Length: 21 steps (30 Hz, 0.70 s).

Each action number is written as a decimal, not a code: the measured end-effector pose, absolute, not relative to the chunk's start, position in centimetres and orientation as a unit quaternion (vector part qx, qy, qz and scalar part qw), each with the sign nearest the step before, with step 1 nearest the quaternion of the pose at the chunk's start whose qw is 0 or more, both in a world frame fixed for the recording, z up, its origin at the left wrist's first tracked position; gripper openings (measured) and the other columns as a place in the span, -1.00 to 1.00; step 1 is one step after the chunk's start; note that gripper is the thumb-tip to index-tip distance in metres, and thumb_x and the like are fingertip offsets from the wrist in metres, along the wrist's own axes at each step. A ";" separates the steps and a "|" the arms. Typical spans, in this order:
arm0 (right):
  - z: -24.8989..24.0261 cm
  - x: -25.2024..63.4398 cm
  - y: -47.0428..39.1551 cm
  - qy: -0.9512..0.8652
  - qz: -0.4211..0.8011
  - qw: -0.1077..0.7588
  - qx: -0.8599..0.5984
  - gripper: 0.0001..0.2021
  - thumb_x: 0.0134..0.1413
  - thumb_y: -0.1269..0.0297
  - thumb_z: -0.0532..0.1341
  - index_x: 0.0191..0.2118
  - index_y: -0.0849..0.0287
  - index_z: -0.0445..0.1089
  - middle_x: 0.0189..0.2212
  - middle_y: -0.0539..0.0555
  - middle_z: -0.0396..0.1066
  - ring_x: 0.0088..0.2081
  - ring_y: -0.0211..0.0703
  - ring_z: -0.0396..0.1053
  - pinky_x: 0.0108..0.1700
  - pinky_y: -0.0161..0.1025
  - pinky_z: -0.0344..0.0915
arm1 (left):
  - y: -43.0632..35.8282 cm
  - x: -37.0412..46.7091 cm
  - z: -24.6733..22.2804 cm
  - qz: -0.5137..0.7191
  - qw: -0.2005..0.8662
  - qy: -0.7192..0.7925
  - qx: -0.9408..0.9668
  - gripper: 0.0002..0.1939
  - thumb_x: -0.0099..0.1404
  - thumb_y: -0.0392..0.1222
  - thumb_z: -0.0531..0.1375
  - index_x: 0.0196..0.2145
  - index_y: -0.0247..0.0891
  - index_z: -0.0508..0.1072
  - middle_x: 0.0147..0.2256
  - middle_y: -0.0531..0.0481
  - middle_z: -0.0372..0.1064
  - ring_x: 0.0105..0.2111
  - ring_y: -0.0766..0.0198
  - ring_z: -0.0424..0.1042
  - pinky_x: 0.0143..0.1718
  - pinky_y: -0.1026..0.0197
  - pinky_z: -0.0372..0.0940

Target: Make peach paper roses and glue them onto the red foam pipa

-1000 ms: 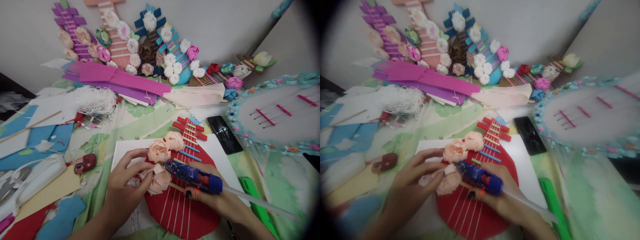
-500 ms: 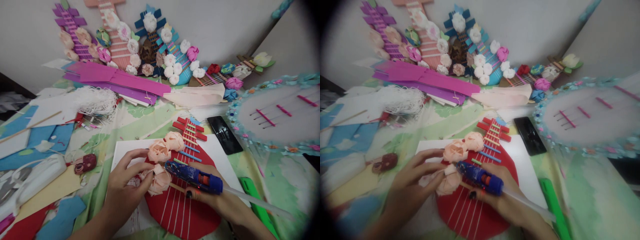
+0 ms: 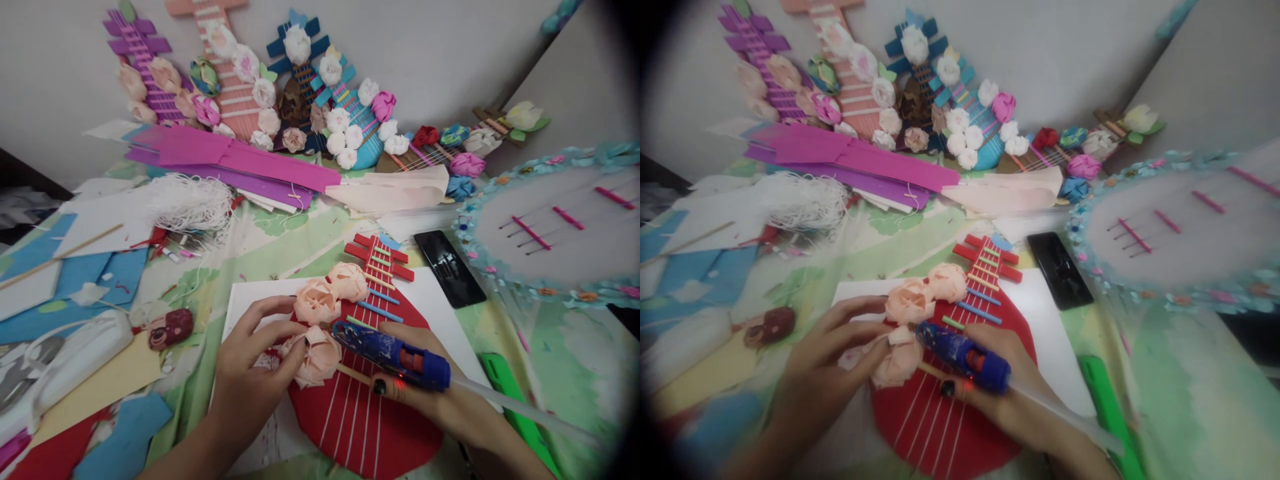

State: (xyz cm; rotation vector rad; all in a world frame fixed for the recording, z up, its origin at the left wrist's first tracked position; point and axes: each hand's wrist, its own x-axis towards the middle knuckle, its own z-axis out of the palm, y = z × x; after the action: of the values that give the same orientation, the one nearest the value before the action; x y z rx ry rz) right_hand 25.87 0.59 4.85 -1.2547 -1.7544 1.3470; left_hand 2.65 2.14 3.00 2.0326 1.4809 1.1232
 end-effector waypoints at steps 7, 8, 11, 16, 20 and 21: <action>4.8 26.2 0.6 -0.690 0.453 0.301 -0.478 -0.68 -0.01 0.16 0.27 -0.11 0.12 0.43 -0.29 0.08 0.48 -0.24 -0.05 0.44 -0.28 -0.23 0.42 | 2.3 2.8 2.5 0.407 0.204 0.547 0.702 -0.91 0.17 -0.32 0.19 -0.43 -0.22 0.50 -0.18 -0.05 0.40 -0.18 0.23 0.45 -0.25 0.24 0.44; 4.8 26.2 0.6 -0.689 0.453 0.302 -0.478 -0.69 -0.02 0.17 0.27 -0.11 0.13 0.43 -0.29 0.08 0.48 -0.23 -0.04 0.44 -0.27 -0.23 0.42 | 2.3 2.9 2.5 0.410 0.209 0.548 0.699 -0.92 0.17 -0.31 0.20 -0.43 -0.23 0.50 -0.18 -0.05 0.40 -0.19 0.24 0.45 -0.28 0.26 0.45; 4.9 26.2 0.6 -0.688 0.459 0.314 -0.466 -0.71 -0.01 0.20 0.26 -0.12 0.12 0.44 -0.28 0.07 0.48 -0.22 -0.05 0.44 -0.27 -0.25 0.41 | 2.4 3.0 2.4 0.417 0.219 0.553 0.687 -0.93 0.16 -0.30 0.21 -0.42 -0.23 0.51 -0.19 -0.05 0.39 -0.25 0.27 0.46 -0.39 0.33 0.45; 5.1 26.3 0.5 -0.678 0.458 0.348 -0.457 -0.70 0.00 0.21 0.28 -0.09 0.02 0.42 -0.27 0.03 0.49 -0.25 -0.11 0.45 -0.25 -0.27 0.42 | 2.6 3.2 2.5 0.418 0.229 0.561 0.677 -0.92 0.16 -0.29 0.21 -0.44 -0.25 0.51 -0.22 -0.06 0.39 -0.24 0.27 0.45 -0.46 0.39 0.43; 5.1 26.5 0.2 -0.670 0.449 0.376 -0.457 -0.66 0.01 0.15 0.28 -0.03 -0.05 0.41 -0.21 0.05 0.49 -0.19 -0.06 0.46 -0.17 -0.21 0.45 | 2.7 3.1 2.6 0.418 0.220 0.563 0.678 -0.92 0.15 -0.29 0.21 -0.45 -0.25 0.52 -0.23 -0.07 0.39 -0.23 0.26 0.45 -0.48 0.39 0.43; 4.9 26.7 0.0 -0.671 0.443 0.375 -0.461 -0.64 0.00 0.13 0.28 -0.02 -0.03 0.41 -0.20 0.07 0.49 -0.19 -0.03 0.46 -0.17 -0.19 0.45 | 2.7 3.1 2.5 0.417 0.220 0.564 0.677 -0.92 0.15 -0.29 0.21 -0.45 -0.25 0.52 -0.23 -0.07 0.39 -0.24 0.26 0.45 -0.48 0.39 0.43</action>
State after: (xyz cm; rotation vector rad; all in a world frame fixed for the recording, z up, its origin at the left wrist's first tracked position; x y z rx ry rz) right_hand 26.66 0.01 4.95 -1.1798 -1.7177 1.1337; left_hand 3.14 2.68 2.55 1.8738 1.5612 1.1547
